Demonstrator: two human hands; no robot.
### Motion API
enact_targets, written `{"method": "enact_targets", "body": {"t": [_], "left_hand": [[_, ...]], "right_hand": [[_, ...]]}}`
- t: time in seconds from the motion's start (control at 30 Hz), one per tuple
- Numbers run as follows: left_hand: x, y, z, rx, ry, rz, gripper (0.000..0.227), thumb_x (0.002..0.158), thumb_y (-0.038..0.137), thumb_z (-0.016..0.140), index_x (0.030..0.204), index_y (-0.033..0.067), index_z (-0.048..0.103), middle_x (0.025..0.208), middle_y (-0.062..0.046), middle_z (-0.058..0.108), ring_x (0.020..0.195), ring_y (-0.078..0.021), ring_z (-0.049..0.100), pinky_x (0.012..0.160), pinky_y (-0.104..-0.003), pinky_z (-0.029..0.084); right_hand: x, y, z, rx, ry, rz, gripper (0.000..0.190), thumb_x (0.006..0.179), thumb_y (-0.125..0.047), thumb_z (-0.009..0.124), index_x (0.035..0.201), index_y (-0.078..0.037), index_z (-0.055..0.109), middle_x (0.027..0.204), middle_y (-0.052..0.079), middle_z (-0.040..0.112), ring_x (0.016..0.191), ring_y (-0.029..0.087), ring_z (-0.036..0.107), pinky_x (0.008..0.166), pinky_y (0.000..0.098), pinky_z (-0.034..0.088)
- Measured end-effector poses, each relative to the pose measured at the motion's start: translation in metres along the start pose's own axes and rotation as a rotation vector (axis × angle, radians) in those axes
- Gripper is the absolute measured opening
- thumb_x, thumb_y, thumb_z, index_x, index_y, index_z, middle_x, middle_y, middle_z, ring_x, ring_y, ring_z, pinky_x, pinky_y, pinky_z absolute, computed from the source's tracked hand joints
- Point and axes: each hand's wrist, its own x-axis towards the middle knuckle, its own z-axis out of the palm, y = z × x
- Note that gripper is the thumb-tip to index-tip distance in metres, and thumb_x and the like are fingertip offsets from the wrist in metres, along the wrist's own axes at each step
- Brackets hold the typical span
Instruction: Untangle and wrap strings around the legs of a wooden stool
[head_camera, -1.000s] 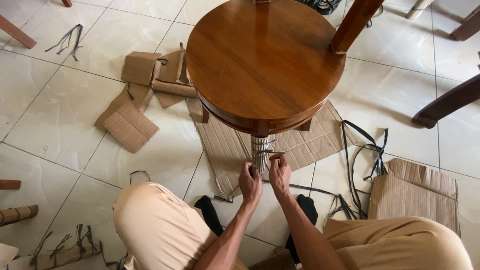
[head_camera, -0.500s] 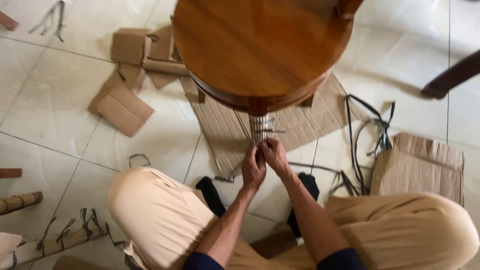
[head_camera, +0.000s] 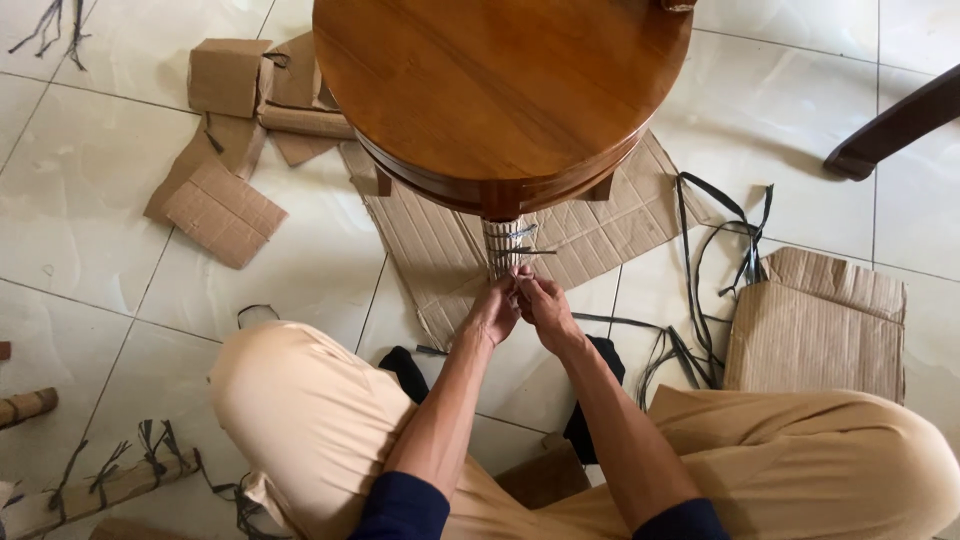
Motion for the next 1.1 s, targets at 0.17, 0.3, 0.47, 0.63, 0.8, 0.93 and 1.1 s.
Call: {"method": "enact_targets", "body": {"t": [0.17,0.3,0.47,0.63,0.8,0.93,1.1], "left_hand": [[-0.012,0.025,0.023,0.061,-0.122,0.060,0.018,0.100,0.031,0.070,0.100,0.0135,0.069,0.088,0.000,0.060,0.082,-0.0161,0.056,0.082,-0.035,0.043],[0.045,-0.021,0.005,0.465,0.147,0.470,0.014,0.086,0.020,0.077,0.088,0.0064,0.077,0.083,-0.015,0.074,0.081,-0.0264,0.072,0.079,-0.039,0.055],[0.032,-0.018,0.016,0.394,0.225,0.545,0.019,0.089,0.025,0.071,0.082,0.0075,0.072,0.074,-0.008,0.065,0.074,-0.0148,0.058,0.072,-0.035,0.050],[0.009,-0.005,0.028,0.487,0.394,0.465,0.020,0.084,0.034,0.071,0.080,0.0145,0.075,0.080,-0.005,0.074,0.077,-0.0185,0.070,0.076,-0.035,0.053],[-0.001,-0.001,0.035,0.567,0.474,0.519,0.030,0.080,0.045,0.078,0.090,0.0167,0.080,0.085,-0.008,0.078,0.087,-0.0256,0.076,0.082,-0.035,0.057],[0.009,-0.010,0.026,0.503,0.491,0.606,0.025,0.083,0.035,0.078,0.080,0.0106,0.075,0.074,-0.013,0.069,0.075,-0.0255,0.067,0.074,-0.038,0.052],[0.024,-0.001,0.015,0.318,0.529,0.344,0.032,0.077,0.033,0.080,0.073,0.0045,0.067,0.065,-0.013,0.063,0.057,-0.0226,0.062,0.050,-0.036,0.050]], "right_hand": [[0.009,0.007,-0.009,-0.598,0.021,-0.269,0.021,0.094,-0.022,0.066,0.085,-0.005,0.076,0.080,0.017,0.071,0.081,0.029,0.071,0.076,0.0424,0.059],[0.013,-0.006,-0.023,-0.827,0.102,-0.490,0.017,0.092,-0.022,0.070,0.080,-0.011,0.075,0.089,0.010,0.068,0.093,0.031,0.071,0.091,0.0426,0.055],[0.023,0.013,-0.020,-0.891,0.151,-0.317,0.031,0.100,-0.034,0.056,0.084,-0.008,0.064,0.076,0.020,0.072,0.085,0.045,0.070,0.076,0.0588,0.050],[0.028,0.027,-0.025,-0.798,0.088,-0.236,0.022,0.099,-0.028,0.056,0.087,-0.010,0.063,0.067,0.013,0.072,0.073,0.033,0.073,0.072,0.0479,0.055],[0.030,0.029,-0.027,-0.783,0.048,-0.240,0.021,0.100,-0.025,0.056,0.092,-0.009,0.066,0.065,0.015,0.069,0.067,0.029,0.071,0.068,0.0432,0.059],[0.022,0.031,-0.019,-0.815,0.081,-0.324,0.009,0.099,-0.015,0.058,0.098,-0.011,0.066,0.072,0.013,0.074,0.071,0.031,0.074,0.071,0.0453,0.057],[0.021,0.021,-0.005,-0.818,0.171,-0.316,0.007,0.095,-0.017,0.062,0.095,-0.016,0.069,0.074,0.004,0.078,0.074,0.025,0.075,0.079,0.0404,0.056]]}}
